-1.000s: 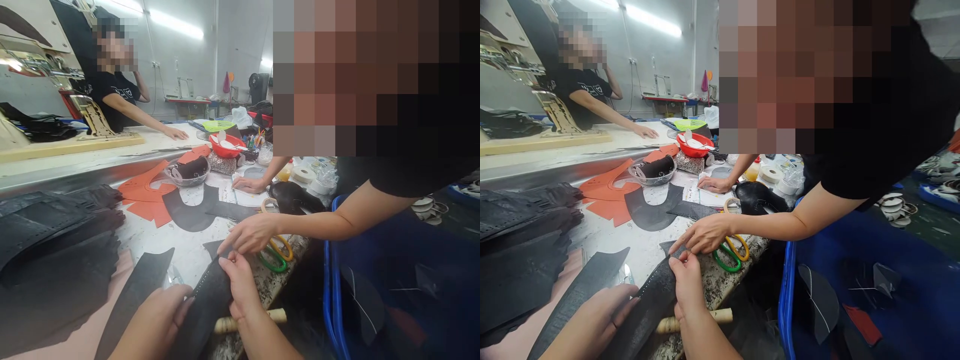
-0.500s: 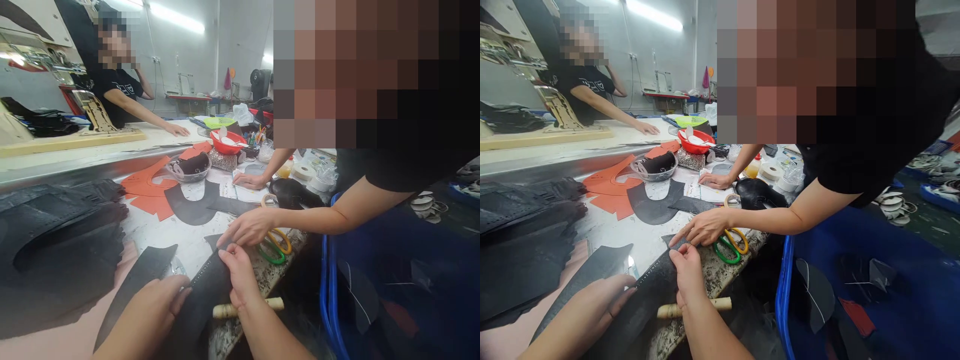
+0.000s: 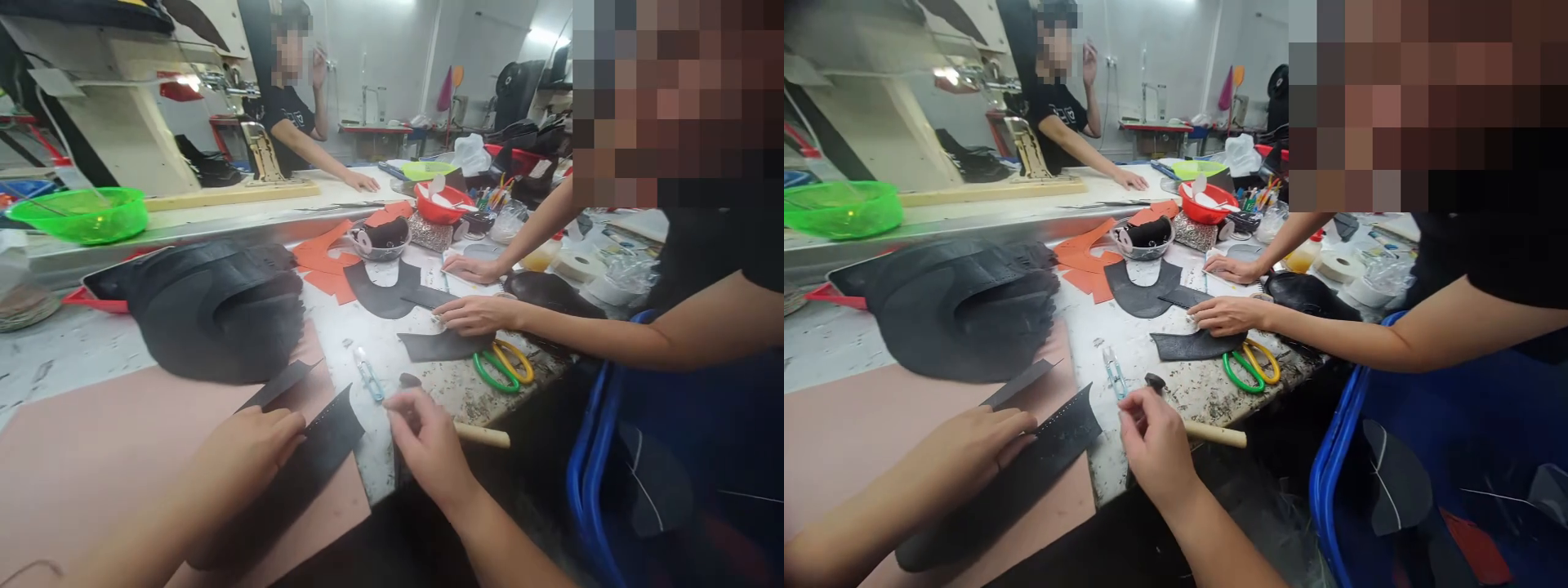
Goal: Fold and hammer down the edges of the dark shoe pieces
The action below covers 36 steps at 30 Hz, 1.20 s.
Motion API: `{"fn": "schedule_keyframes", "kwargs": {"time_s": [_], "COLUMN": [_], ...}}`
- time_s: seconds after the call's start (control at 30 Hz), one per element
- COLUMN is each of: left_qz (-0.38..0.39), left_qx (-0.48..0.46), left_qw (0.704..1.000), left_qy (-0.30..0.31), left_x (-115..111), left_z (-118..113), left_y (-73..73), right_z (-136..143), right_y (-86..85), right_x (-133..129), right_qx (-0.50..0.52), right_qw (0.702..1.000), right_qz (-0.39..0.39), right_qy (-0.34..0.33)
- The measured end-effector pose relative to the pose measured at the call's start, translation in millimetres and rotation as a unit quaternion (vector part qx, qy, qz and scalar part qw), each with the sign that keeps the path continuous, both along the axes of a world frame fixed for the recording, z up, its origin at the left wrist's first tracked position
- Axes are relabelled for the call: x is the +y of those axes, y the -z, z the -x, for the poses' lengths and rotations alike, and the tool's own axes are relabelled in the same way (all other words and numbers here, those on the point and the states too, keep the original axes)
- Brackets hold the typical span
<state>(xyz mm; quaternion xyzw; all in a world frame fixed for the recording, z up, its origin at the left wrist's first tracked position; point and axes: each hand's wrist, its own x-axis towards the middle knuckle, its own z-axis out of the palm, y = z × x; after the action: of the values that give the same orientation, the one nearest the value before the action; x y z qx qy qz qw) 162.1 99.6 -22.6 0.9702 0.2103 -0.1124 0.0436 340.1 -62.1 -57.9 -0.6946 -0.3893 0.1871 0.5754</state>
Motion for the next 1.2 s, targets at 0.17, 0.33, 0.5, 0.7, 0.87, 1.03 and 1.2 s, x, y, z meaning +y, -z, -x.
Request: {"fn": "schedule_keyframes", "kwargs": {"time_s": [0.17,0.33,0.5,0.7,0.87,1.03,1.2], "left_qz": [0.012,0.004,-0.011,0.017,0.034,0.041,0.045], "left_qx": [-0.035,-0.148,-0.290,-0.336,-0.352,-0.341,-0.323], "left_qw": [0.998,0.985,0.956,0.941,0.934,0.937,0.944], "left_qy": [0.054,0.085,0.048,0.028,0.044,0.058,0.053], "left_x": [-7,-19,-31,-34,-33,-32,-34], "left_z": [19,41,53,53,53,52,51], "left_y": [-0.2,11.8,25.9,33.9,36.8,39.7,40.6], "right_z": [35,52,42,1,-10,7,37], "right_y": [-4.3,5.6,4.5,18.2,27.3,-10.0,-48.0], "right_x": [5,15,7,-36,-50,-29,12], "right_qx": [-0.280,-0.386,-0.413,-0.481,-0.486,-0.388,-0.340], "right_qw": [0.946,0.893,0.883,0.857,0.847,0.897,0.899], "right_qz": [-0.036,0.025,0.029,0.178,0.212,0.211,0.220], "right_qy": [-0.158,-0.230,-0.222,-0.048,-0.035,-0.006,-0.165]}}
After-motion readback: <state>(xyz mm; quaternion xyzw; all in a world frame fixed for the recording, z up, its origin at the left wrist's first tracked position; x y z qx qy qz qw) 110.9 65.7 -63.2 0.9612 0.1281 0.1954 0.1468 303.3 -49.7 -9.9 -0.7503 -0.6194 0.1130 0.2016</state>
